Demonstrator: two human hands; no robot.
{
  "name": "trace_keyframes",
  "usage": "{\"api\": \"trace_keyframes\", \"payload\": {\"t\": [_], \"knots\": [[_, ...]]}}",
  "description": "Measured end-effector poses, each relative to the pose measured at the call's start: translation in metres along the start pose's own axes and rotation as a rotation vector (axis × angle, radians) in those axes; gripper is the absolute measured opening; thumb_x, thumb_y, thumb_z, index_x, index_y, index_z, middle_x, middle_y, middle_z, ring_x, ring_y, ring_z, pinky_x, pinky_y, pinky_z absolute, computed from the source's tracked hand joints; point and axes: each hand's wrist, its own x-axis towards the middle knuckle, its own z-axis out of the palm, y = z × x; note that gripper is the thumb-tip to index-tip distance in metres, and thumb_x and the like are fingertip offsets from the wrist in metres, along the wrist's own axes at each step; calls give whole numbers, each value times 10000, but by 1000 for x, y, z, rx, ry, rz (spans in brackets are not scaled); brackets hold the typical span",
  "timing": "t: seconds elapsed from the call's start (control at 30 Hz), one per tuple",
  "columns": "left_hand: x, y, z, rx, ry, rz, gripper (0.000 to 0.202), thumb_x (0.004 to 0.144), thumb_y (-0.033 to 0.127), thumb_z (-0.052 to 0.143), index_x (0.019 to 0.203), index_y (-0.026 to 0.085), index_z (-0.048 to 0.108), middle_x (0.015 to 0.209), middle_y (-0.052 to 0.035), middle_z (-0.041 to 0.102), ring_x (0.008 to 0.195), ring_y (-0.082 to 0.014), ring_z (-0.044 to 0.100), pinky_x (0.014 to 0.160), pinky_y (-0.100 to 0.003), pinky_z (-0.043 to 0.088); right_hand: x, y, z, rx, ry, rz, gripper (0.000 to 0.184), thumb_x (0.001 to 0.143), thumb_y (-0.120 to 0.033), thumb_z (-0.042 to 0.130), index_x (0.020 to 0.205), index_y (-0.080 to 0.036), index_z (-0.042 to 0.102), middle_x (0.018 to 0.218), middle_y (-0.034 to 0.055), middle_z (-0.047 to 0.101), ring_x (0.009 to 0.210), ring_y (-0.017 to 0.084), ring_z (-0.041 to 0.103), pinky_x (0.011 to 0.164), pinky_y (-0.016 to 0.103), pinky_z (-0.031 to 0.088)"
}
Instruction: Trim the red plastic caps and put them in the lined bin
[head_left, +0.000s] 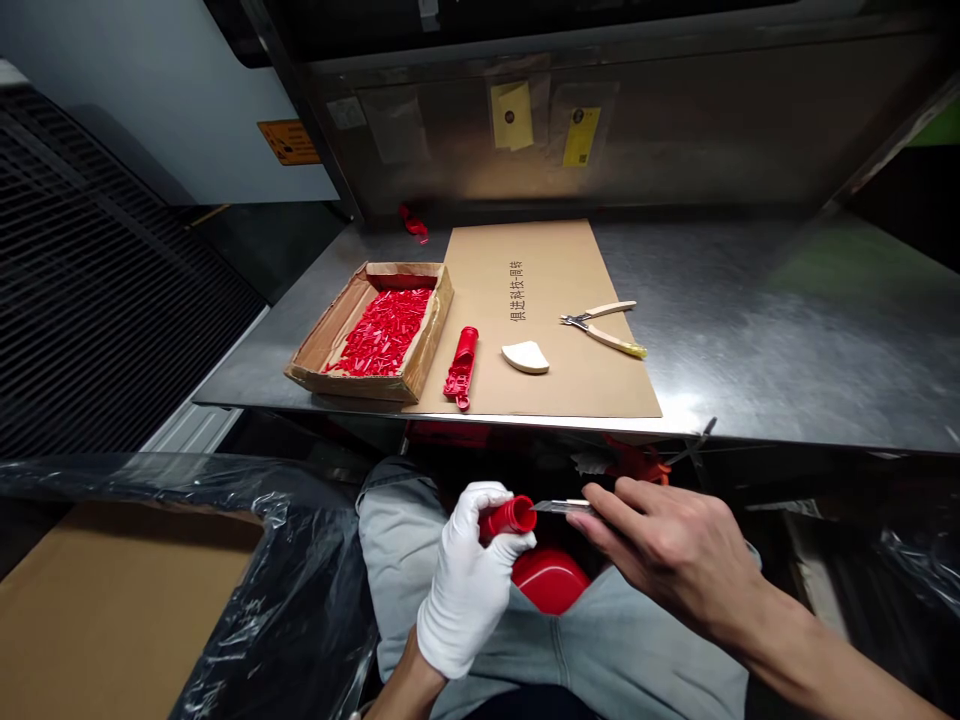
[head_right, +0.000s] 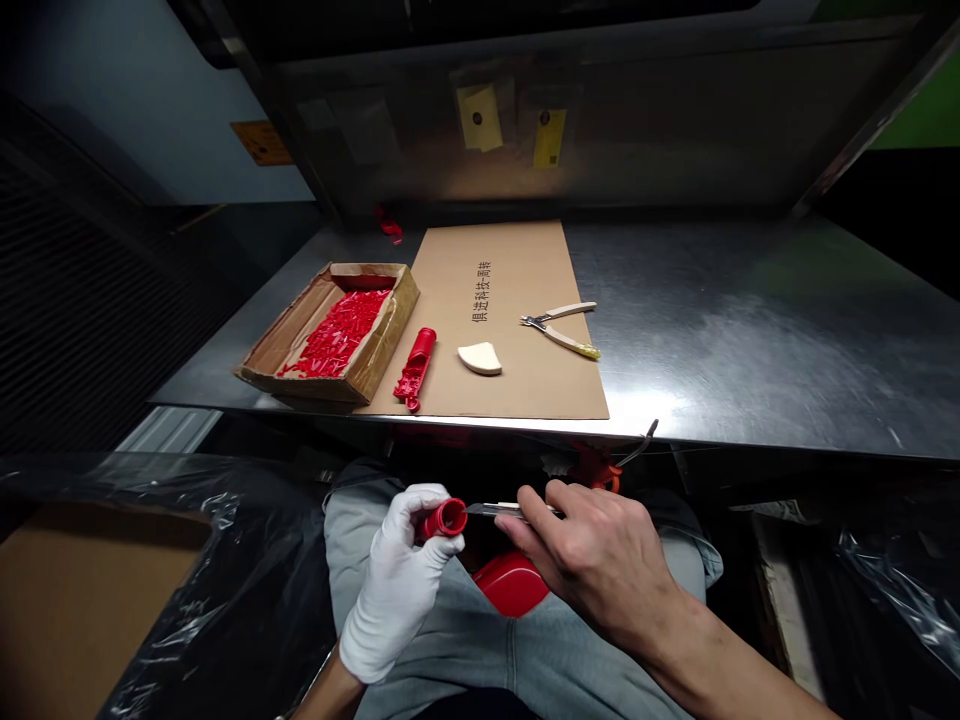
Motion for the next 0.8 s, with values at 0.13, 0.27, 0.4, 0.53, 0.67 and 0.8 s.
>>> {"api": "trace_keyframes", "payload": {"t": [0.13,0.27,0.4,0.53,0.67,0.8], "knots": [[-1,2,0,16,28,-31,263,769,151,733,984,218,599,992,-4,653,867,-160,646,787,-287,536,-1,-2,1,11,-41,21,293,1022,-418,497,956,-218,700,660,-22,544,534,130,476,534,318,222],[0,0,1,72,71,1,252,780,185,757,981,216,608,988,-7,648,866,-163,646,773,-289,537,-2,-4,2,14,-67,41,295,1019,-419,500,951,-217,704,651,-19,552,522,125,481,526,317,219],[1,-1,4,107,142,82,250,781,192,774,966,213,607,970,-8,632,860,-164,642,763,-293,537,-4,-6,5,14,-75,60,306,1019,-432,497,972,-219,711,644,-20,550,515,122,497,516,315,214],[0,0,5,156,200,146,222,790,195,773,937,204,606,920,-4,616,817,-160,638,740,-294,531,-5,-8,7,30,-86,79,304,1018,-434,493,1005,-222,710,647,-23,551,505,123,510,506,311,208],[-2,-1,5,232,229,180,199,806,175,760,928,198,605,912,-9,599,821,-159,630,751,-299,523,-6,-10,9,78,-131,115,321,1025,-448,465,985,-236,703,645,-23,551,494,122,514,488,301,194],[-2,-4,5,288,277,228,194,822,145,740,940,197,595,938,-18,586,848,-161,625,771,-304,522,-7,-14,11,170,-192,196,354,1033,-471,430,920,-253,686,631,-29,543,480,113,501,477,291,180]]}}
